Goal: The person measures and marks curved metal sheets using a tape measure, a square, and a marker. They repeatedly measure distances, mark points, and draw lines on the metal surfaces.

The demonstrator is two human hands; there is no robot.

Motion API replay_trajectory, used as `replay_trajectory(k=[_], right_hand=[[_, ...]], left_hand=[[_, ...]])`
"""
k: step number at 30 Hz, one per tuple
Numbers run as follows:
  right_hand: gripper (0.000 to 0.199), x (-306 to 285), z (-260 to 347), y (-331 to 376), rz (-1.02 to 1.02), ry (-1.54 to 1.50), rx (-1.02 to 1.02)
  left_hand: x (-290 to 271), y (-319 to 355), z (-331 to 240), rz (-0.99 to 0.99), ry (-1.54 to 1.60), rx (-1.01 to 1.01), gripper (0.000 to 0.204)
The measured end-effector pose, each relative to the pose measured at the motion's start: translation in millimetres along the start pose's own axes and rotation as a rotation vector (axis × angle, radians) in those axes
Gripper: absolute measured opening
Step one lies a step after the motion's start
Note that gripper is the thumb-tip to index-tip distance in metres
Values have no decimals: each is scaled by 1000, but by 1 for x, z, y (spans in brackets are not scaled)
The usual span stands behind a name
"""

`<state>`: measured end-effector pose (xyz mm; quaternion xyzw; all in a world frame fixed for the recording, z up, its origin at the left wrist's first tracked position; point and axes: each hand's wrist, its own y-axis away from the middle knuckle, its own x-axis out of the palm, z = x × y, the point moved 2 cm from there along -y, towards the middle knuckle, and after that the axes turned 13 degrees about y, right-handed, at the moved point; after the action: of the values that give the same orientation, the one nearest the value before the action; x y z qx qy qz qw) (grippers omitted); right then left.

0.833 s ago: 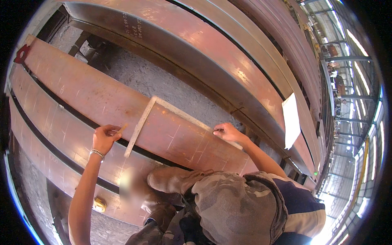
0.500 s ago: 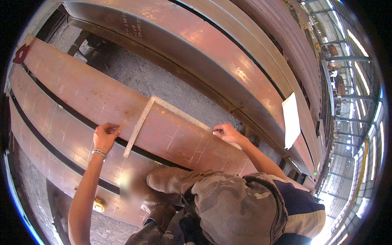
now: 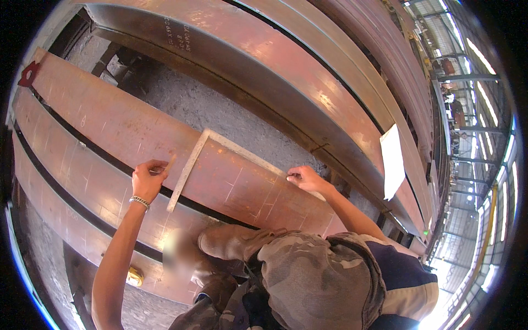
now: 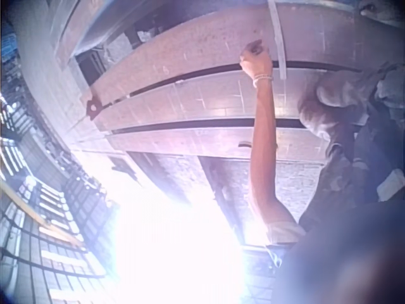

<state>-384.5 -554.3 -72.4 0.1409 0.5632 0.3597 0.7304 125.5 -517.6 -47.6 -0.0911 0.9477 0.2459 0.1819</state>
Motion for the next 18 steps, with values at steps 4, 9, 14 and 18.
replay_trajectory(k=[4, 9, 14, 18], right_hand=[[28, -4, 4, 0, 10, 2, -4], [27, -6, 8, 1, 9, 13, 11], [28, -4, 6, 1, 14, 36, 33], [28, -3, 5, 0, -14, 16, 1]], left_hand=[[5, -1, -2, -12, 3, 26, 25], [20, -3, -7, -11, -52, 117, 25], [40, -6, -23, -16, -170, 356, 21], [49, -12, -33, -15, -181, 387, 20]])
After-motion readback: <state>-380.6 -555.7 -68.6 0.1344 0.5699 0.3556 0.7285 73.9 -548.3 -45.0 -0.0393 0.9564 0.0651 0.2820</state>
